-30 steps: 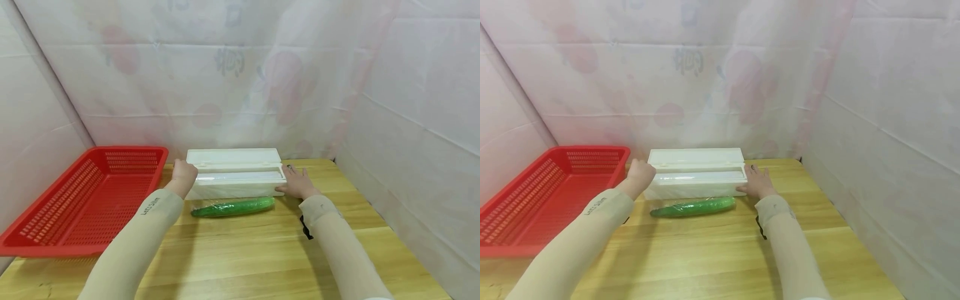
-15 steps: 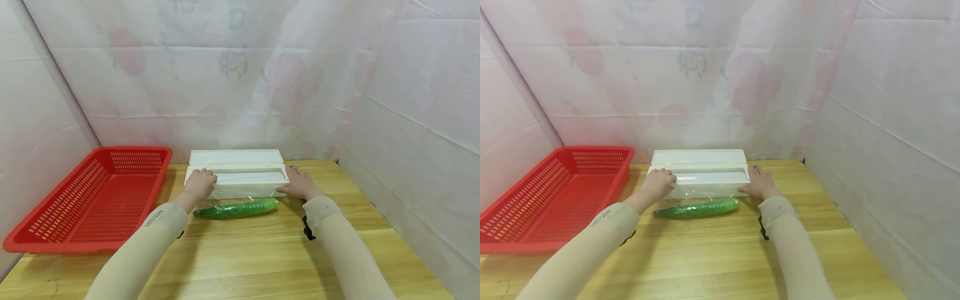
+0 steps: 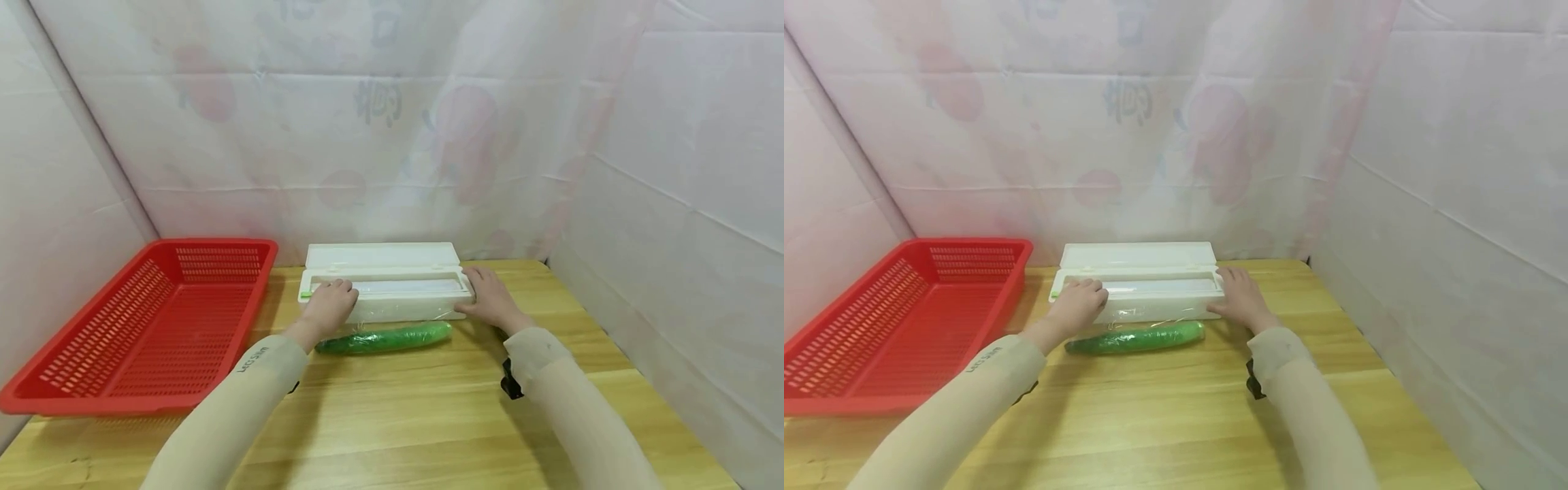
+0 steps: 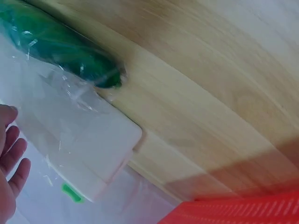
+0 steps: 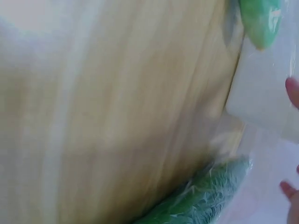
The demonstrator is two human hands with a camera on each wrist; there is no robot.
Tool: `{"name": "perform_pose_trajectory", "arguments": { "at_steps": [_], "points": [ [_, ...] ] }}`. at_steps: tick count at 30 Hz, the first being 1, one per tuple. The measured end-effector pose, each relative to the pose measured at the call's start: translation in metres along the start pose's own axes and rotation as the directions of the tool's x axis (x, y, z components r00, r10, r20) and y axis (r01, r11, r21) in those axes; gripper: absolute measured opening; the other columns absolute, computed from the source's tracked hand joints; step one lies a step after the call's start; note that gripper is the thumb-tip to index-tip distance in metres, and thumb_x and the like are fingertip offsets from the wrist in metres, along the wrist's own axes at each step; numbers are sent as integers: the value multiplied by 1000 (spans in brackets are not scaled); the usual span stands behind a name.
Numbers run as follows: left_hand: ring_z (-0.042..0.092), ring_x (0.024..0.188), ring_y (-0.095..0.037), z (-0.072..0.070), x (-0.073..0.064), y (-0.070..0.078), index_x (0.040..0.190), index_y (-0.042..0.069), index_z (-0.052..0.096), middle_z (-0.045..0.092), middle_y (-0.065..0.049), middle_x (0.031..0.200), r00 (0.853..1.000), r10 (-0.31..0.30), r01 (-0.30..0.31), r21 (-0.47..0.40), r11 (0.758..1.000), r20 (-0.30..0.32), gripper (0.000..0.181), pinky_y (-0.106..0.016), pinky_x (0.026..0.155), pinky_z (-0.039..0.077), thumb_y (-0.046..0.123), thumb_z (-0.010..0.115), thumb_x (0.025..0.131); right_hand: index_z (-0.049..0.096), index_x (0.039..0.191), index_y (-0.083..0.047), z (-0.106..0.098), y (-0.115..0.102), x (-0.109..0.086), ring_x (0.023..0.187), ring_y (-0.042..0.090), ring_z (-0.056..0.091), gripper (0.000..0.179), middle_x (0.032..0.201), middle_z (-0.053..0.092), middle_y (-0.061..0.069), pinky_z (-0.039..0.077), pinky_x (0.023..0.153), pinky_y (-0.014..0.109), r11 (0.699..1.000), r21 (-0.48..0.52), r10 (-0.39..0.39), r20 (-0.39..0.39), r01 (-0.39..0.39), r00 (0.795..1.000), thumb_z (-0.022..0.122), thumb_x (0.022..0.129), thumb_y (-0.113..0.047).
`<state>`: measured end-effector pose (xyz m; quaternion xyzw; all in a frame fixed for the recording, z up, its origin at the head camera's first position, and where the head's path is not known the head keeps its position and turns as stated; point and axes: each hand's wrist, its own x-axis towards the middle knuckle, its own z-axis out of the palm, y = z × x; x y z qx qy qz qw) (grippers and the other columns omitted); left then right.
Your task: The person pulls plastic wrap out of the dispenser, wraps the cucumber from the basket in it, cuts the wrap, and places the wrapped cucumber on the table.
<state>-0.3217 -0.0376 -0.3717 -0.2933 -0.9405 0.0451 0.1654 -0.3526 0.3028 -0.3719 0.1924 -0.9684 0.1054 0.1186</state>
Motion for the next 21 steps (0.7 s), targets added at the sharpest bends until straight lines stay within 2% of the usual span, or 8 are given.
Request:
{"name": "perform_pose_trajectory", "arguments": {
  "at_steps": [2, 4, 6, 9, 12, 14, 18, 21],
  "points": [
    [58, 86, -22, -1, 1, 1, 89, 8, 56, 60, -5, 87, 999, -38, 36, -68, 997, -26, 4, -35, 74, 46, 11, 56, 91, 56, 114, -1, -2, -2, -2, 108, 38, 49, 44, 115, 54, 21, 42, 90, 52, 998, 56, -34, -68, 38, 997, 74, 79, -22],
    [60, 82, -22, -2, 1, 1, 89, 9, 54, 62, -4, 82, 996, -80, 74, -134, 988, -44, 9, -36, 74, 46, 15, 52, 94, 61, 97, -3, -3, -6, -5, 93, 31, 54, 23, 100, 59, 16, 47, 80, 46, 993, 95, -61, -95, 70, 994, 72, 80, -14],
    [61, 77, -21, -4, 0, 2, 90, 9, 53, 62, -4, 76, 993, -105, 94, -179, 979, -52, 9, -36, 72, 44, 16, 50, 95, 63, 93, -5, -4, -11, -7, 86, 28, 56, 14, 95, 62, 12, 48, 75, 43, 989, 127, -64, -96, 76, 993, 69, 82, -10],
    [60, 66, -19, -6, -2, 2, 93, 8, 52, 62, -4, 69, 992, -114, 100, -212, 972, -55, 9, -35, 69, 44, 16, 50, 95, 61, 112, -2, -6, -21, -7, 98, 33, 57, 33, 109, 61, 15, 48, 84, 48, 990, 90, -105, -59, 110, 993, 69, 81, -11],
    [53, 57, -15, -7, -5, 2, 95, 7, 50, 57, -1, 63, 994, -101, 86, -267, 960, -43, 8, -35, 65, 44, 15, 47, 96, 53, 127, -2, -6, -32, -3, 115, 37, 50, 54, 126, 53, 17, 43, 95, 53, 979, -50, -197, -20, 196, 980, 73, 79, -18],
    [49, 53, -13, -7, -6, 2, 98, 6, 49, 54, 1, 60, 997, -76, 68, -317, 946, -13, 9, -35, 68, 47, 14, 45, 96, 57, 122, -3, -5, -39, 0, 117, 35, 48, 50, 126, 53, 17, 41, 98, 52, 953, -140, -273, -16, 268, 962, 75, 78, -19],
    [52, 63, -10, -6, -8, 6, 114, 6, 48, 55, 6, 67, 990, -40, 88, -378, 921, 133, 32, -38, 87, 45, 28, 53, 91, 65, 86, -9, -3, -46, 4, 97, 28, 55, 12, 101, 61, 10, 48, 82, 44, 901, -248, -389, -97, 356, 916, 74, 78, -10],
    [56, 73, -10, -2, -9, 11, 128, 6, 45, 57, 7, 74, 980, -23, 92, -351, 932, 198, 59, -36, 89, 44, 37, 67, 83, 64, 90, -7, -3, -47, 7, 95, 26, 56, 17, 97, 62, 8, 48, 79, 40, 883, -297, -404, -82, 364, 911, 75, 77, -8]
  ]
}}
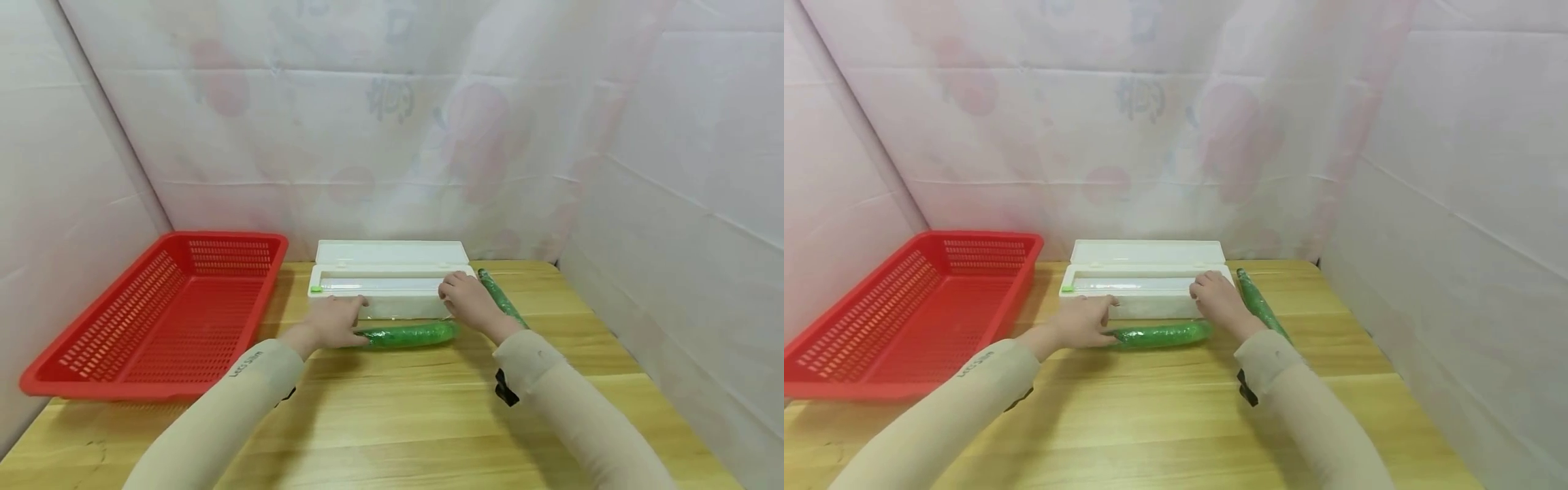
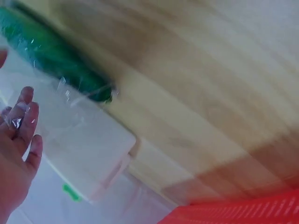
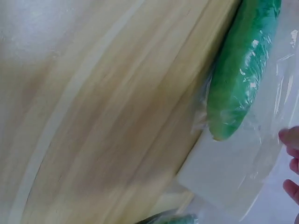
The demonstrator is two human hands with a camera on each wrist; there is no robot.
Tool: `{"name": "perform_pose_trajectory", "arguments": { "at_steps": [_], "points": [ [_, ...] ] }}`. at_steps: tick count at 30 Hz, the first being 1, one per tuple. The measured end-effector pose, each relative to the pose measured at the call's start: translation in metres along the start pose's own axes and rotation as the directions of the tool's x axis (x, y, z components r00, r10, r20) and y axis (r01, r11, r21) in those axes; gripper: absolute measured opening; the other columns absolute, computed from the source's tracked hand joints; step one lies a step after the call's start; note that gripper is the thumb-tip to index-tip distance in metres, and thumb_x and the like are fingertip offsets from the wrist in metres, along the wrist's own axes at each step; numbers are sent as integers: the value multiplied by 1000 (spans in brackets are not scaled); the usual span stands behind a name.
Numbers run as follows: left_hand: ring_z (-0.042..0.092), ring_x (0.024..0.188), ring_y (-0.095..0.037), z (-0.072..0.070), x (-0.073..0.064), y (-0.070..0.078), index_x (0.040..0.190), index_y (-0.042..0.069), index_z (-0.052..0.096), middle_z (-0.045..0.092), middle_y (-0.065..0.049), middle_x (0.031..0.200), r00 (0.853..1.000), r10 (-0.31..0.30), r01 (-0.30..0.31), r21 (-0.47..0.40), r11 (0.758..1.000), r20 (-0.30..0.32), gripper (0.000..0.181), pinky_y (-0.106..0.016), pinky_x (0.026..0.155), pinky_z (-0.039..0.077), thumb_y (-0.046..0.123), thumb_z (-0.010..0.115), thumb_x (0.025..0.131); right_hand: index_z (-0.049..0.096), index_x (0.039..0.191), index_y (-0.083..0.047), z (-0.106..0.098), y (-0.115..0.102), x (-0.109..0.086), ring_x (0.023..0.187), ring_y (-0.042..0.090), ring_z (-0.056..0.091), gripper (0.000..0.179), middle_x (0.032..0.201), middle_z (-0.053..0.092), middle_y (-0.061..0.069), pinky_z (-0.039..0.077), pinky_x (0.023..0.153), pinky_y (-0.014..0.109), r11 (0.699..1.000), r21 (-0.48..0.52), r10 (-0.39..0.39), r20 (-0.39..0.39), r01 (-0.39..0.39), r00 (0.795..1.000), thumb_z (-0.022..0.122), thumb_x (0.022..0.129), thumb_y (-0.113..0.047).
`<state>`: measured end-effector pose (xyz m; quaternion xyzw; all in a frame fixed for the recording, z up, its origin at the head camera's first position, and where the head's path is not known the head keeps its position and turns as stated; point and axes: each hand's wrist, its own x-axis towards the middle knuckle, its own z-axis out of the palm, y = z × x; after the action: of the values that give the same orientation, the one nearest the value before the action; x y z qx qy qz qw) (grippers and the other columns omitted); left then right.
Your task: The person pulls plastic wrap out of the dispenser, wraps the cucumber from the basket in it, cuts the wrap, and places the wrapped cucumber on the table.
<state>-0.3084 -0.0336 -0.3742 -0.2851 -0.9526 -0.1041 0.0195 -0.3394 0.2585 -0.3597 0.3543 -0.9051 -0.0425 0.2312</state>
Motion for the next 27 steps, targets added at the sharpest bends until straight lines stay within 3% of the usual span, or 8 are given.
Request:
{"name": "perform_pose_trajectory", "arguments": {
  "at_steps": [2, 4, 8, 12, 16, 20, 23, 27],
  "points": [
    [56, 75, -12, 4, 0, 2, 126, 6, 48, 58, 5, 76, 1000, 16, -16, 20, 1000, 6, 61, -37, 86, 44, 35, 74, 79, 62, 100, -6, 1, 1, -1, 99, 27, 56, 27, 100, 63, 8, 49, 81, 40, 1000, -30, -1, 27, 2, 1000, 75, 77, -9],
    [56, 76, -13, 9, 0, 2, 115, 6, 56, 60, 3, 78, 999, 47, -47, 7, 999, -22, 47, -36, 83, 46, 25, 76, 77, 62, 103, -5, 2, 3, -1, 97, 27, 56, 28, 100, 63, 8, 49, 80, 39, 999, -47, -2, 26, 3, 1000, 75, 78, -10],
    [52, 73, -13, 15, 0, 3, 82, 9, 60, 58, 1, 77, 993, 109, -112, -92, 989, -38, 15, -30, 74, 47, 4, 73, 76, 62, 81, -8, 5, 5, -4, 73, 20, 51, 7, 79, 60, 4, 43, 62, 30, 999, -28, -33, -96, 30, 995, 69, 82, -5],
    [44, 69, -11, 20, 0, 5, 69, 11, 54, 51, 2, 75, 985, 164, -168, -116, 979, -49, 21, -24, 64, 42, -3, 66, 78, 54, 71, -9, 2, 5, -9, 59, 12, 36, 18, 65, 52, 1, 33, 54, 24, 998, -17, -55, -129, 54, 990, 64, 83, 0],
    [45, 69, -10, 20, 1, 7, 70, 12, 55, 52, 3, 75, 986, 156, -161, -99, 982, -57, 20, -25, 64, 42, 0, 65, 82, 48, 72, -11, -11, 5, -17, 54, 9, 32, 20, 60, 46, -2, 31, 51, 23, 997, 69, 28, -32, -25, 999, 60, 85, 0],
    [45, 69, -11, 18, 2, 8, 72, 13, 55, 54, 3, 73, 990, 135, -138, -84, 987, -36, 18, -27, 65, 43, 1, 63, 83, 53, 77, -14, -27, 3, -29, 58, 6, 44, 15, 65, 53, -5, 39, 54, 24, 970, 206, 104, 118, -127, 988, 60, 86, -4],
    [44, 69, -12, 15, 1, 8, 73, 12, 54, 53, 3, 72, 994, 113, -113, -65, 991, -8, 18, -28, 66, 42, 1, 62, 85, 56, 78, -15, -34, 1, -37, 66, 5, 52, 13, 72, 58, -7, 46, 61, 25, 932, 316, 100, 243, -176, 965, 60, 85, -5],
    [45, 70, -13, 13, 0, 8, 75, 12, 54, 53, 2, 73, 997, 72, -71, -46, 996, 25, 16, -29, 68, 43, 3, 59, 87, 62, 78, -13, -32, -7, -44, 69, 6, 53, 11, 76, 61, -5, 47, 64, 25, 902, 382, 27, 415, -201, 909, 60, 85, -3]
  ]
}}
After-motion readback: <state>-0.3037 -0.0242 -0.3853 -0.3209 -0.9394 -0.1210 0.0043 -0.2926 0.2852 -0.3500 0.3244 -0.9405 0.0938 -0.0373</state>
